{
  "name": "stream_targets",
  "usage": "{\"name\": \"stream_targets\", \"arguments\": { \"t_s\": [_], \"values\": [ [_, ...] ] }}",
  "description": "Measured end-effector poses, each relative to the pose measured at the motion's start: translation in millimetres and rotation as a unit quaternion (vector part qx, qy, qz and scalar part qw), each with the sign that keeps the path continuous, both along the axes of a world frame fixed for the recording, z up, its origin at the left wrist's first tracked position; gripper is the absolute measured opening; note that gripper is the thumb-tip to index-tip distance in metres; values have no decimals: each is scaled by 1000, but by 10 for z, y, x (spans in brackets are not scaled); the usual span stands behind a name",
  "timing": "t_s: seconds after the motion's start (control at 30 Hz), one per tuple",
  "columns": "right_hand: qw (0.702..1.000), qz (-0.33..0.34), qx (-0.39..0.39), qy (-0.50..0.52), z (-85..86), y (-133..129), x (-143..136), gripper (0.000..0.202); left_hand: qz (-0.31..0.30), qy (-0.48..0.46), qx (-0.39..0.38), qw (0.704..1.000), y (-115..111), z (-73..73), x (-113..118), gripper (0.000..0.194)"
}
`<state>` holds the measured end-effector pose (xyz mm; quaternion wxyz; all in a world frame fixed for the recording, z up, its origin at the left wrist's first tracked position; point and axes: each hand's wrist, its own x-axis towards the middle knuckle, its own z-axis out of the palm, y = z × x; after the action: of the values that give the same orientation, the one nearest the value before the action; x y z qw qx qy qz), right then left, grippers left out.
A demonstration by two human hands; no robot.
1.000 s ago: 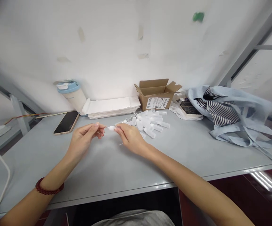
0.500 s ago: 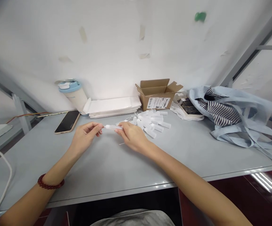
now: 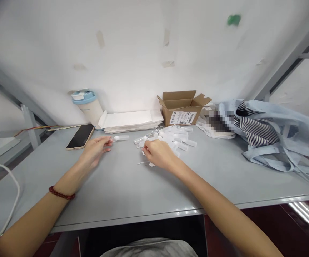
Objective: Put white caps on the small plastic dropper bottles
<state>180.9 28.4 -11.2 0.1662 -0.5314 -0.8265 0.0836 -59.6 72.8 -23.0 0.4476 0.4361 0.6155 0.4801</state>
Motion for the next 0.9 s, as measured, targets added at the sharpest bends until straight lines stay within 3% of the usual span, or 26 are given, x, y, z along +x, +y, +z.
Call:
{"name": "stream_targets", "arguments": {
  "t_s": [0.2,0.47,0.7,0.9],
  "values": [
    [996,-14,-11,-90,-22,-44,-27,12,-1,33,-32,999,31,30,-82,42],
    [996,11,-31,-85,-46,-49,-39,11,-3,60,33,998,-23,116,-35,34],
    [1000,-2,-15,21,-43,-42,-58,11,-174,75,16,982,-174,170,110,27],
    [971,29,-30,234,51,-86,-108,12,-264,84,-23,961,-242,174,169,38]
  ]
}}
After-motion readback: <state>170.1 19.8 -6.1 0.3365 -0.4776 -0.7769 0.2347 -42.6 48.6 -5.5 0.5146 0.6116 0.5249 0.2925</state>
